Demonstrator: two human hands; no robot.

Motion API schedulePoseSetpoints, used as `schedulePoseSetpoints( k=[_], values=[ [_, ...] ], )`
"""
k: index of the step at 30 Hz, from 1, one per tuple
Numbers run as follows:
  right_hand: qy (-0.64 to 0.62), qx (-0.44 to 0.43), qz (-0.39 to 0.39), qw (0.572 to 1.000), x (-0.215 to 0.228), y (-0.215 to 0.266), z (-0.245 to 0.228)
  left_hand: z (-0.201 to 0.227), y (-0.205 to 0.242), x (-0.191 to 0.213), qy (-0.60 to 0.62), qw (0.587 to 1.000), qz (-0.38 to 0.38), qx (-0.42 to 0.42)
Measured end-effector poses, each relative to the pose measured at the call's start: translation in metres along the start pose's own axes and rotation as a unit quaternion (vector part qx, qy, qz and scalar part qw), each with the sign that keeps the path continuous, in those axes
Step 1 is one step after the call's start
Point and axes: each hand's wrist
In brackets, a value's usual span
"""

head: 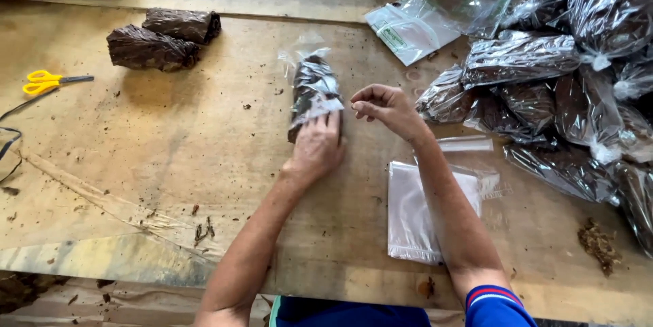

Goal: The person places rolled dark brown material into clear plastic bags, seals each bag, and sets it aside. The person repeats this process for several rolls, handling each roll individually and stacking the sealed packages on the table.

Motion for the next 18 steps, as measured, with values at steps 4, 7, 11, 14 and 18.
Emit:
schedulePoseSetpoints(
  k=[4, 7, 11, 14, 18],
  values=[
    [0.049, 0.007, 0.042, 0.998, -0.023, -0.005, 0.013, -0.002, 0.010, 0.013, 0.013, 0.997, -0.078, -0.015],
    [0.135, 0.024, 0.106, 0.985, -0.042, -0.009, 0.023, -0.022, 0.007, -0.015, 0.042, 0.998, -0.030, -0.037],
    [0.189, 0.075, 0.092, 0.975, -0.048, -0.010, 0.033, -0.046, 0.002, -0.052, 0.034, 0.997, 0.058, -0.048],
    [0.201, 0.103, 0.069, 0.972, -0.048, -0.006, 0.033, -0.047, 0.000, -0.046, 0.014, 0.995, 0.097, -0.034],
    [0.206, 0.135, 0.078, 0.966, -0.051, -0.009, 0.043, -0.041, 0.000, -0.031, -0.041, 0.993, 0.103, -0.048]
  ],
)
Point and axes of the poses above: each hand's wrist, its own y-axis away from the middle knuckle, its own x-axis out of the back of the hand, z = x × y, and after that the axes turned 2 degrees about x, right-handed
